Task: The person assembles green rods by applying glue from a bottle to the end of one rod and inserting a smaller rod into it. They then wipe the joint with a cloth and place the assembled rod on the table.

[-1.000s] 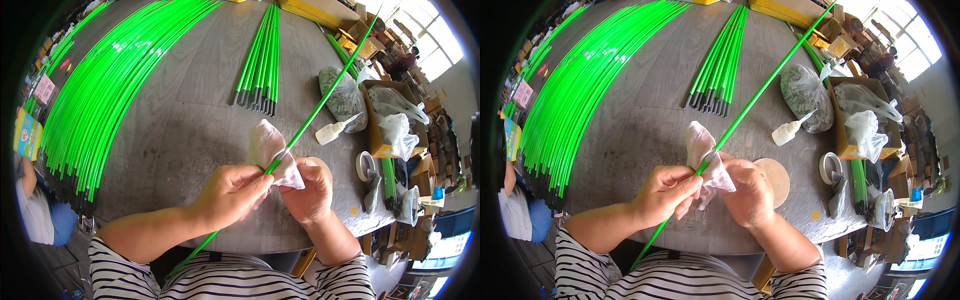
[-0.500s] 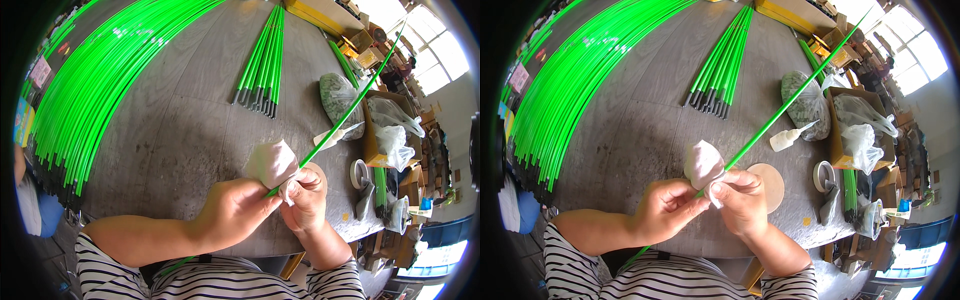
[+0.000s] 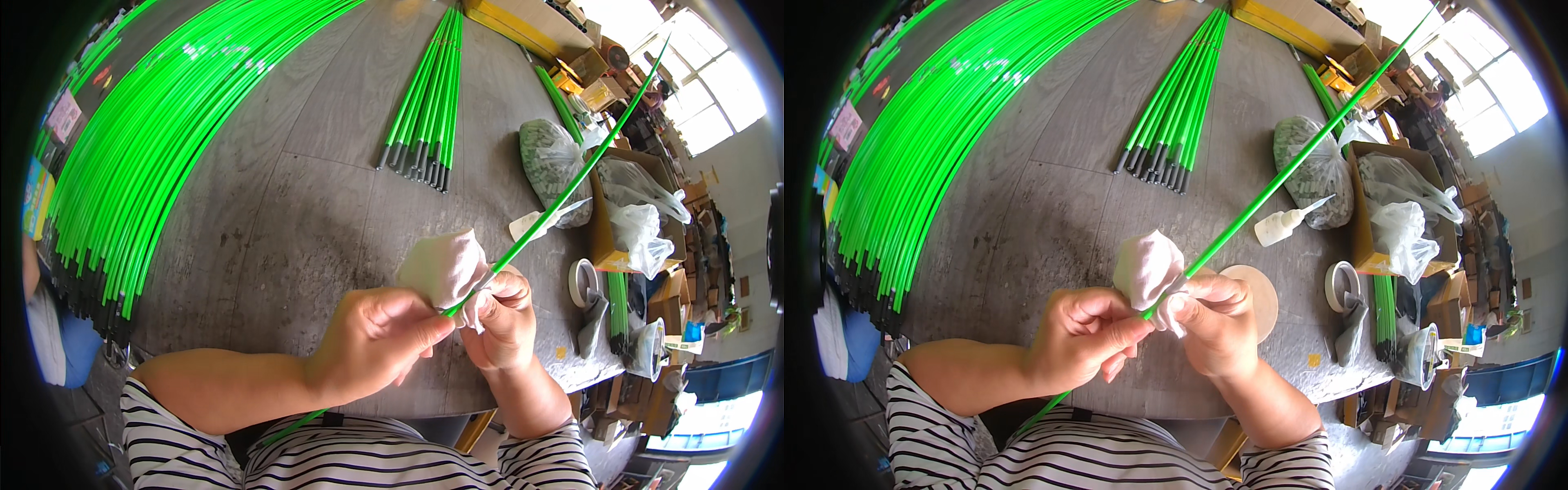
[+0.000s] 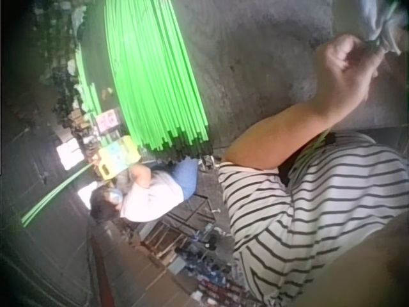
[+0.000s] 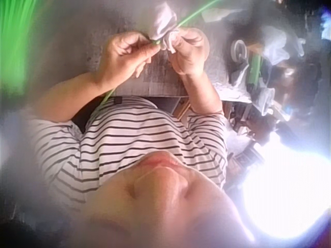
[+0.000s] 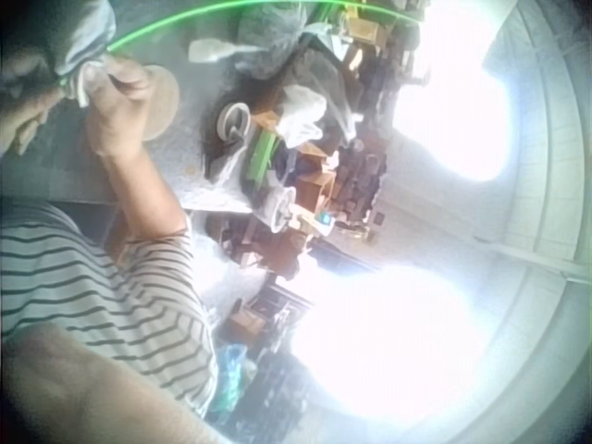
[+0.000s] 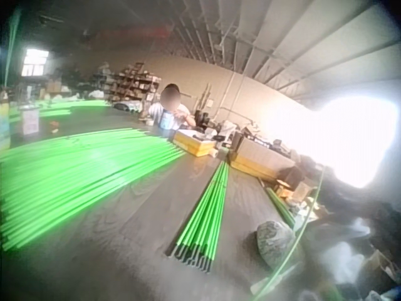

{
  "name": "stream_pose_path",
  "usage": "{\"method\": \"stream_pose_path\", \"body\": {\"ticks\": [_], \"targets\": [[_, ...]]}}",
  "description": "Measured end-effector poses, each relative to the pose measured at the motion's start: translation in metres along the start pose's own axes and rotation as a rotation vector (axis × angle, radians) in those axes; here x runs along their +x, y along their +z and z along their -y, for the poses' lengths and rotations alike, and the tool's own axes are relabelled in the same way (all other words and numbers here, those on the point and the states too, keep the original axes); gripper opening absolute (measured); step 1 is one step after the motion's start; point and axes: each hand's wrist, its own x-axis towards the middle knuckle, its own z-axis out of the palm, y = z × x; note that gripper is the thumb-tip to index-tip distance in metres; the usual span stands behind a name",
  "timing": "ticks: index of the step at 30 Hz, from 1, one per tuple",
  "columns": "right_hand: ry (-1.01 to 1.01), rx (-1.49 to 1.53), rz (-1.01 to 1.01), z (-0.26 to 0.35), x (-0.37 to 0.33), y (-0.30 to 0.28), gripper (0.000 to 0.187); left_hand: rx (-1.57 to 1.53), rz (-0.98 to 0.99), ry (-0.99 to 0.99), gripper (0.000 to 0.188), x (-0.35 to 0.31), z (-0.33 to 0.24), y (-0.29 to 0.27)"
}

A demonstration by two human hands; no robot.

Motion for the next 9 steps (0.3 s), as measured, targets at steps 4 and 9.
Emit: {"method": "stream_pose_path", "body": {"ticks": [4, 9], "targets": [[0.005, -0.013, -0.013, -0.0019, 0.0019, -0.0037, 0.006, -0.009, 0.035, -0.031, 0.016, 0.0032, -0.0001, -0.0021], [0.042, -0.005, -0.007, 0.0022, 0.0029, -0.0029, 0.011, -0.092, 0.085, -0.134, 0.021, 0.0049, -0.0023, -0.0023]]}}
